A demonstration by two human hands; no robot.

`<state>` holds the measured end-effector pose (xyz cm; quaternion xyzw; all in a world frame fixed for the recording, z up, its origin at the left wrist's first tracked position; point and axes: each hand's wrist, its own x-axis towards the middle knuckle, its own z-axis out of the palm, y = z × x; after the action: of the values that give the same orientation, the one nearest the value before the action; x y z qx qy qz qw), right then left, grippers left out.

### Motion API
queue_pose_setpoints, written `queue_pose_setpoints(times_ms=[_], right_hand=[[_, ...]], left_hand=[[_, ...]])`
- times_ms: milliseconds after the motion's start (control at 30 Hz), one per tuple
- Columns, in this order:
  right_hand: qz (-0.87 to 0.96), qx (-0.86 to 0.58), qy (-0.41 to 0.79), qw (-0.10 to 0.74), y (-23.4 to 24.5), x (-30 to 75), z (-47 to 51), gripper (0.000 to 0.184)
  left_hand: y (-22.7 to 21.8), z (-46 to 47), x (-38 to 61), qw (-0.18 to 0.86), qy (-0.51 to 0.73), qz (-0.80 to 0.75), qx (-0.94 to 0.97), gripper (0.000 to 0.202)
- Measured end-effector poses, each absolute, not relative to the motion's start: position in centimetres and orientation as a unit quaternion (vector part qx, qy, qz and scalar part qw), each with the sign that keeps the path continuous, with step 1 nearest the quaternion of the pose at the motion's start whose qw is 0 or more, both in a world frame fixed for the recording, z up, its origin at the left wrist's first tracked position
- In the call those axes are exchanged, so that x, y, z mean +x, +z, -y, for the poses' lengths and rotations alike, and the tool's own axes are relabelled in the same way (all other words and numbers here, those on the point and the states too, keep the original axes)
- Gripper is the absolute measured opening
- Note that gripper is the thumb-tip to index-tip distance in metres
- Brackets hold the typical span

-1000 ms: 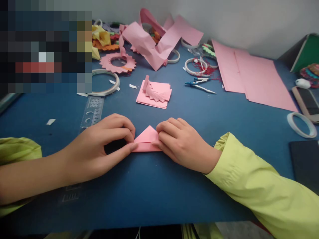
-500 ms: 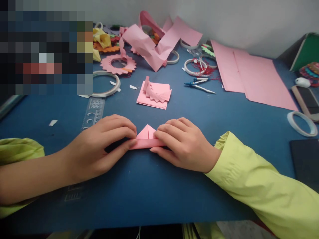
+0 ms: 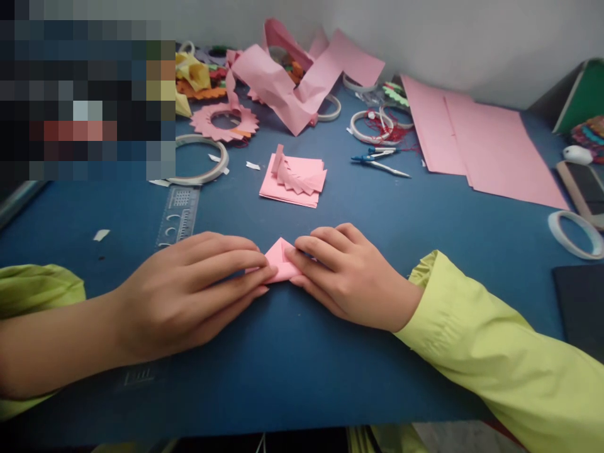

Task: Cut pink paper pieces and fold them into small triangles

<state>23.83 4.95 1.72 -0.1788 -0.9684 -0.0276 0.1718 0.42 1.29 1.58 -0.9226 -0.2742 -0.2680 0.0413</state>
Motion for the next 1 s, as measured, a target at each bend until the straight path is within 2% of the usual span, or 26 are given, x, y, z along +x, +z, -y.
queue_pose_setpoints(times_ms=[400,1000], right_hand=[[0.966,-0.176,-0.021,0.19,1.77,23.93,-4.95,0.025],[0.964,-0.157,-0.023,0.214,1.78,24.1,-4.97,0.021]], left_hand=[[1.5,-1.31,0.37,0.092,-0.242,0.258,-0.931,0.01],[1.56,-1.38,0.29,0.092,-0.203,0.273,-0.936,0.012]])
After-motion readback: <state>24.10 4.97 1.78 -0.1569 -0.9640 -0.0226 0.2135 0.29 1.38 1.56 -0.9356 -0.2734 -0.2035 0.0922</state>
